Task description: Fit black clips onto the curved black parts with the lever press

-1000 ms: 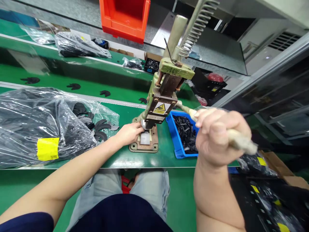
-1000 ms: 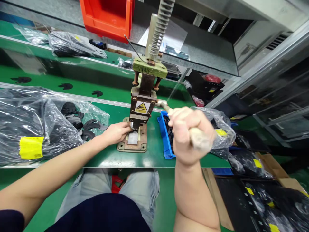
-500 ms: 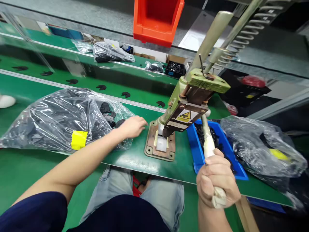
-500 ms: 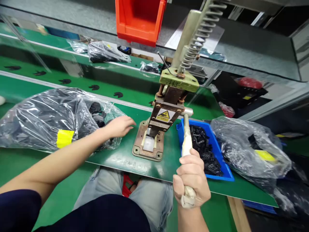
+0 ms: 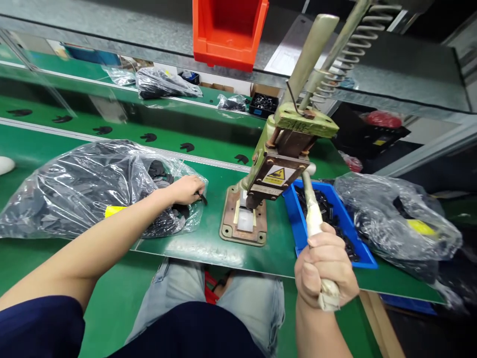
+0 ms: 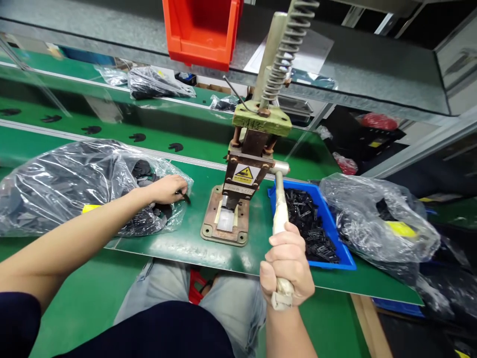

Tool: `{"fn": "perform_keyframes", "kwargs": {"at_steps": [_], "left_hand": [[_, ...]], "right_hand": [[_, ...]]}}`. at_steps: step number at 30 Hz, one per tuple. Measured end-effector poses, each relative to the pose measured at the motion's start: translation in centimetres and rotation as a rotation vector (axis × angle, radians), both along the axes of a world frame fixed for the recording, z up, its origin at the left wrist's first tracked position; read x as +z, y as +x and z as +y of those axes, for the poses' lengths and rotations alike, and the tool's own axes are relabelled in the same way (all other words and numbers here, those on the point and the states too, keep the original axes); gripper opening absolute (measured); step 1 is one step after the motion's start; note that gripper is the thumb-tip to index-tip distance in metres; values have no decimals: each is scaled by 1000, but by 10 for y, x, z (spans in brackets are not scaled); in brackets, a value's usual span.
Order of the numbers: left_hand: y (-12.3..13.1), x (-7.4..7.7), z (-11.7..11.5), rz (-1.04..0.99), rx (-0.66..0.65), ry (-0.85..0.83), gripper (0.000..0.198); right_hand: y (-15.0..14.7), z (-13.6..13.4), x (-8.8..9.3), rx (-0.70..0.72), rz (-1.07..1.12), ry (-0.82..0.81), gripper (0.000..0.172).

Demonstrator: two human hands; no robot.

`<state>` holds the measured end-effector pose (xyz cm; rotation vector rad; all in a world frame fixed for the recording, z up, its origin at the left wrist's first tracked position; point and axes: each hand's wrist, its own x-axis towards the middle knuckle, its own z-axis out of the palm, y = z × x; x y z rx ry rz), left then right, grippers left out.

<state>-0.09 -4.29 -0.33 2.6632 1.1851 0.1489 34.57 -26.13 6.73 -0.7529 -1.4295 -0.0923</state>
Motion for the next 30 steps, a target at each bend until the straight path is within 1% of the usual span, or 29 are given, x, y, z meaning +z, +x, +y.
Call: {"fn": "perform_keyframes", "kwargs": {"at_steps": [3,6,8,9,11,13,14,16,18,20,22,26,30], "left_hand": [[6,7,-6,-153,-28,-11,9],[19,14,-20,-218,-84,-24,10],[33,13,-31,-244,-71,-75,11],[40,10,-37,-267,-29,-122,11],[56,0,-49,-353,110,-234,13],[69,-12,-58,-506,241,-355,19],[74,-17,-61,-598,283,-418,23],[82,-22,-65,-770,320,-564,31],[89,-22,-65,-876,324,-723,37],[96,-19,-64,-913,319,-849,40],[104,-16,-61,-914,320,-919,41],[120,-15,-56,-872,308,-959,42],[130,-13,-49,-808,260,-1028,42]], "right_hand": [[-2,0,0,8,12,8,25],[-3,2,-1,20,29,20,25],[-3,2,-1,20,34,20,25],[-4,2,-1,17,36,19,25],[-4,1,-2,10,38,20,24],[-3,0,-2,0,29,16,24],[-3,0,-2,-5,24,15,24],[-2,-1,-2,-10,15,7,23],[-2,-1,-2,-10,12,4,23],[-2,-1,-3,-11,14,2,23],[-3,-1,-3,-10,21,2,23],[-4,-1,-3,1,32,13,24],[-3,-2,-3,-12,10,-16,24]]}}
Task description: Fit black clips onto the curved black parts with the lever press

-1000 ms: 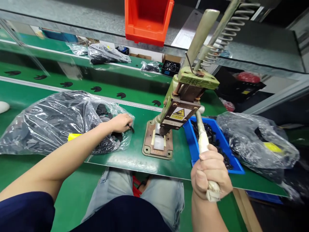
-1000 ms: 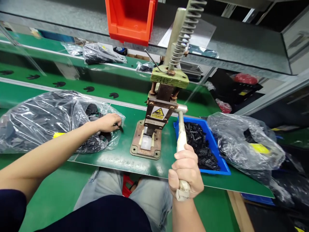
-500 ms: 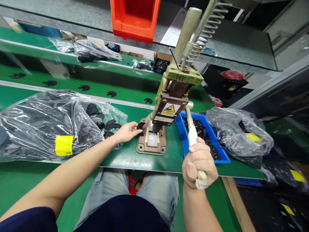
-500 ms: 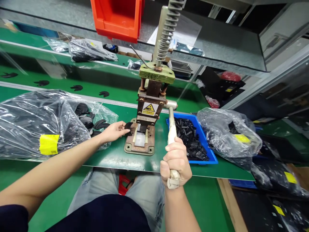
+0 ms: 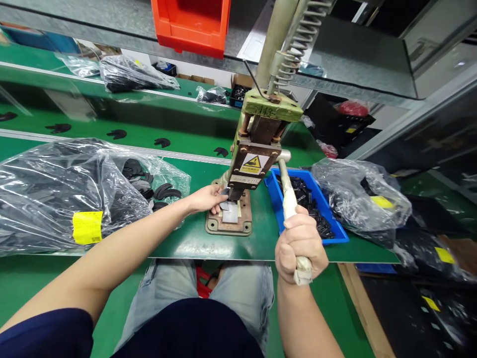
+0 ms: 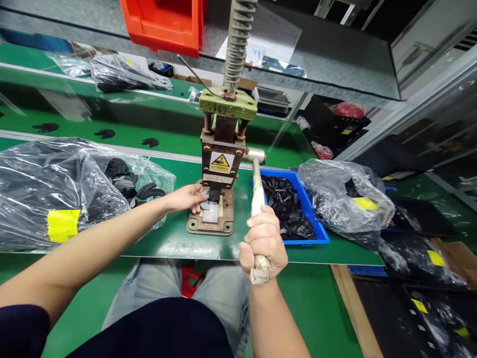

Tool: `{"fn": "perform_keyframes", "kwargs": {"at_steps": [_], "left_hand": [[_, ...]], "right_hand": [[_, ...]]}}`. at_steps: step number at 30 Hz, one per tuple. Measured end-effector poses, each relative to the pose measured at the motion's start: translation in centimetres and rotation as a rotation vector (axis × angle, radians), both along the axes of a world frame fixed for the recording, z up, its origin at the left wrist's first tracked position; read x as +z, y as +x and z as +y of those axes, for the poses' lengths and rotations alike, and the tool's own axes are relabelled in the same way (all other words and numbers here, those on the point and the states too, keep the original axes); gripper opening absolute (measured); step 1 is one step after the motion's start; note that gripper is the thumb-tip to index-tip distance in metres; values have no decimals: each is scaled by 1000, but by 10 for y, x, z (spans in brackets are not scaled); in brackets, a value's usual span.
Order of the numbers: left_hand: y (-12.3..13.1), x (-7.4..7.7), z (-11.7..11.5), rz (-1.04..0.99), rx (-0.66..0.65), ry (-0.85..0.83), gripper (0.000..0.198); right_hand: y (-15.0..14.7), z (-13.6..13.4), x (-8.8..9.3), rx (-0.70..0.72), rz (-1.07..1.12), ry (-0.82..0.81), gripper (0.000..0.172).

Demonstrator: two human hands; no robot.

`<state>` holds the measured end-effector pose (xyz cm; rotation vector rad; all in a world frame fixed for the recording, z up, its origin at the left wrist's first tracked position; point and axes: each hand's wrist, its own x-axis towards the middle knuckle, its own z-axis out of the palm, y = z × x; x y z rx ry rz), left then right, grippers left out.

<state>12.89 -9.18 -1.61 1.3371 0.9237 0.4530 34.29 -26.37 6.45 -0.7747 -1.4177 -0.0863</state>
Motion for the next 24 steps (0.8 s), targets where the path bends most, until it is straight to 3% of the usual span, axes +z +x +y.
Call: {"fn": "perform_keyframes", "kwargs": {"at_steps": [6,14,19,24], "left_hand": [[7,6,10,111,-71,-29,36],[17,6,17,218,-28,-107,24],[19,12,11,241,28,-109,24],[13,27,-2,133,13,-112,20]], "right_hand": [[2,0,-3,3,2,6,26],[0,1,-2,-12,2,17,24],[0,0,1,-5,3,19,23],[0,-1,5,14,-25,8,22]]}}
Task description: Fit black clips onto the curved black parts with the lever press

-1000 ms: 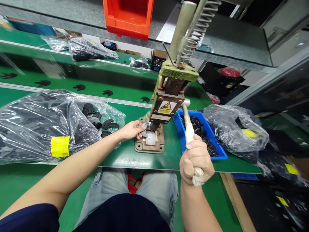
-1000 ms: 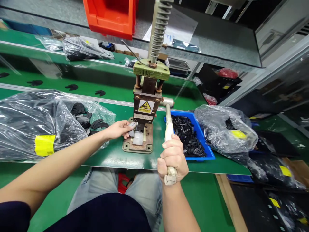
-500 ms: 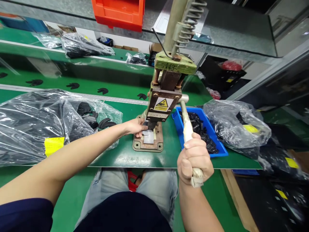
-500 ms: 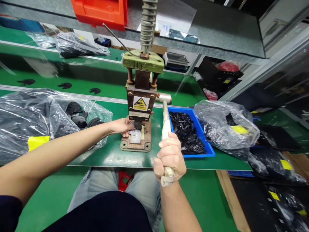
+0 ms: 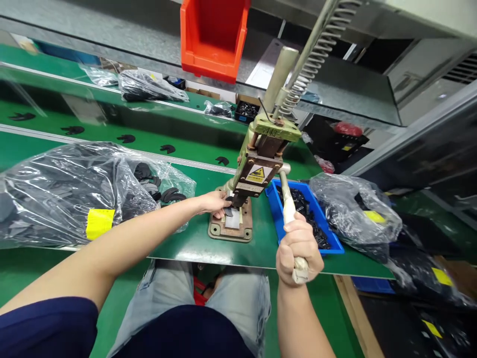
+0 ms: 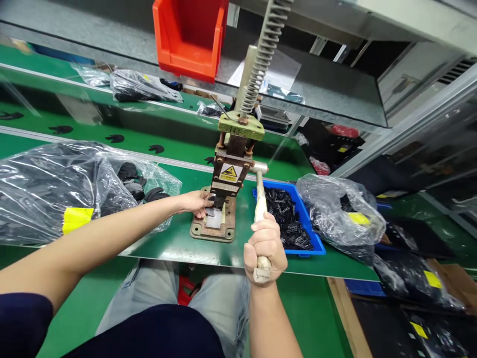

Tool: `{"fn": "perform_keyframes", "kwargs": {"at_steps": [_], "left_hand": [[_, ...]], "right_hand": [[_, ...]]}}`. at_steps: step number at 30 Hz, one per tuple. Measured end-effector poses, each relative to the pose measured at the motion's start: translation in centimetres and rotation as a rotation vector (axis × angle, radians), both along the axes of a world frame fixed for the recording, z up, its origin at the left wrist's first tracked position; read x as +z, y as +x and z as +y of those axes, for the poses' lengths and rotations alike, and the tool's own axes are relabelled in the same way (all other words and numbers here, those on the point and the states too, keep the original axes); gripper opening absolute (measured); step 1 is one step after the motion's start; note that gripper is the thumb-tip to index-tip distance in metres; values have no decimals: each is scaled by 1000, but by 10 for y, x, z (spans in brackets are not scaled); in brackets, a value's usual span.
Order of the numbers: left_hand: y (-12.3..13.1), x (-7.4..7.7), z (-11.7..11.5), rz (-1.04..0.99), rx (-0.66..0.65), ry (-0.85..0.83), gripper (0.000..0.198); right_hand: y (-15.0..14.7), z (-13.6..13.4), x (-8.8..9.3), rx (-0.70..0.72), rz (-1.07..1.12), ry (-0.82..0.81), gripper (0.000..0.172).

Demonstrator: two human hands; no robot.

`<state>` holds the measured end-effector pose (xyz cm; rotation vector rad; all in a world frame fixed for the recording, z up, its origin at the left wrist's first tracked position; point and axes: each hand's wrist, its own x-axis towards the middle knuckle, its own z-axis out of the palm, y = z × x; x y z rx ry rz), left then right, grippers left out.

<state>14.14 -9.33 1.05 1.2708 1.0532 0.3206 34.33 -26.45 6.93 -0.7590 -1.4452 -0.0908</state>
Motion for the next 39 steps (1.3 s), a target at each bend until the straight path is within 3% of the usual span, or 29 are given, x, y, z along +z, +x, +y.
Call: {"fn": "perform_keyframes", "kwargs": {"at_steps": [2,5,7,9,12,14,18,21,24,27,29,32,35,39], "left_hand": [[-16,12,3,-123,-88,16,22],[-61,34,24,-179,-189,159,31],[-103,47,43,1,-82,383,32],[-144,53,58,332,-42,621,28],[-188,49,64,810,-209,739,28],[-199,37,59,958,-328,741,34],[-188,9,48,977,-448,870,44],[-174,-4,50,996,-529,908,47],[-167,-6,55,987,-531,855,45],[-164,2,57,891,-505,759,27],[-160,7,53,751,-460,691,17],[-141,8,38,411,-313,497,26],[-107,0,18,80,-177,298,38],[-61,-17,2,-54,-51,245,39]], "right_hand": [[0,0,1,2,-2,1,22],[-1,1,1,11,17,24,22],[-1,3,1,21,35,29,23],[-2,5,1,19,46,26,25],[-4,7,1,-3,59,42,27],[-5,8,0,-16,66,68,28],[-6,8,-3,-57,69,76,29],[-4,7,-3,-64,57,52,27],[-4,5,-1,-63,39,43,27],[-4,3,0,-62,28,27,25],[-5,1,0,-62,32,13,24],[-6,2,-1,-66,48,20,25],[-8,3,-2,-75,65,42,28],[-6,5,-2,-72,36,40,29]]}}
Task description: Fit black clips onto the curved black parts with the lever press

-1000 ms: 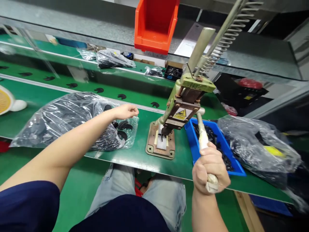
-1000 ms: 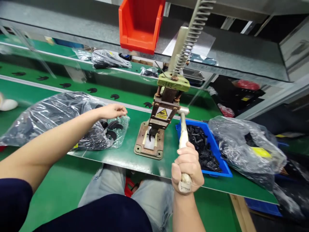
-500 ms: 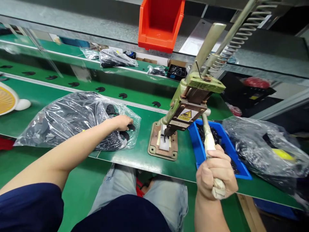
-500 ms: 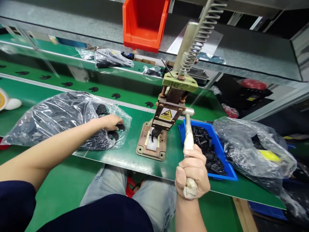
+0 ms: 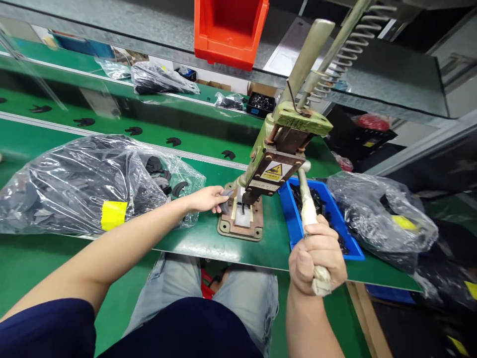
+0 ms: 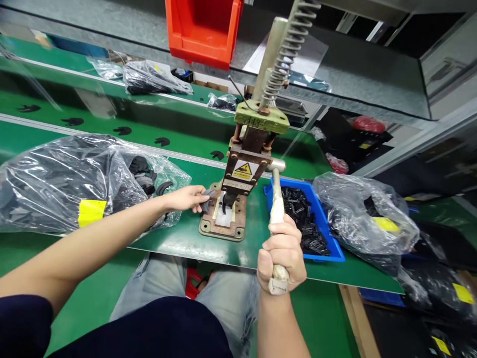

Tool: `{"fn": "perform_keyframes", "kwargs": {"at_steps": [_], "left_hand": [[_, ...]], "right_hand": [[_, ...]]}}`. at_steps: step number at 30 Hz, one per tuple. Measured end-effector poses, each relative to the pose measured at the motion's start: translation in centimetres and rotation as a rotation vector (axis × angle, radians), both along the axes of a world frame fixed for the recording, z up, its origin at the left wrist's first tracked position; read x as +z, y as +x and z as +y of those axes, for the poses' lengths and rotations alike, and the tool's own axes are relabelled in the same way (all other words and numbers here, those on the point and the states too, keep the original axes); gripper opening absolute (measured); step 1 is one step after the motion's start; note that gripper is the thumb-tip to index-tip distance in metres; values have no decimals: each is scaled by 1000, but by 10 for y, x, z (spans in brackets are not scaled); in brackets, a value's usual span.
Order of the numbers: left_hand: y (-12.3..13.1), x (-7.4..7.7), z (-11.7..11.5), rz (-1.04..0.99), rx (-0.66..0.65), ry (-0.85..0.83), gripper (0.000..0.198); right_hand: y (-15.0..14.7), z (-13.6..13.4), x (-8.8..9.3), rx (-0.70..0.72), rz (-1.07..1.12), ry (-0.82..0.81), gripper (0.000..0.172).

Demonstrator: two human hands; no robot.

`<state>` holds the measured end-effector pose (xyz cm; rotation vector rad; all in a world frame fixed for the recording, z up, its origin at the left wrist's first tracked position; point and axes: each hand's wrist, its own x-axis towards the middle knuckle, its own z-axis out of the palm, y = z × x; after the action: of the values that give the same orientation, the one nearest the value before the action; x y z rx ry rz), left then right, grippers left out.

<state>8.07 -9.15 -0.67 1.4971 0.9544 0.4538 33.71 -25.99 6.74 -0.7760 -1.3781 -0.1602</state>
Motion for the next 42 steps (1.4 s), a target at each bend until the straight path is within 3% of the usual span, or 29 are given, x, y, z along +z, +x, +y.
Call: {"fn": "perform_keyframes", "kwargs": {"at_steps": [3,7,13,19,29,37,42], "left_hand": [[21,-7,-1,-17,29,51,35],[31,-7,3,-8,66,85,30],[33,-3,11,74,65,87,28],[29,-5,16,-82,-32,-65,34],[32,-2,11,14,5,-28,31],[39,0,20,82,-12,-164,27],[38,2,22,83,-12,-368,29]], "right_hand": [[3,-1,0,6,-32,-10,30],[4,-2,-1,-2,-26,-21,30],[3,0,-3,25,-1,1,27],[8,-1,-5,18,-32,-16,26],[5,0,-4,-26,-26,3,29],[3,3,-4,-23,7,29,33],[1,4,-2,-21,-5,20,34]]}}
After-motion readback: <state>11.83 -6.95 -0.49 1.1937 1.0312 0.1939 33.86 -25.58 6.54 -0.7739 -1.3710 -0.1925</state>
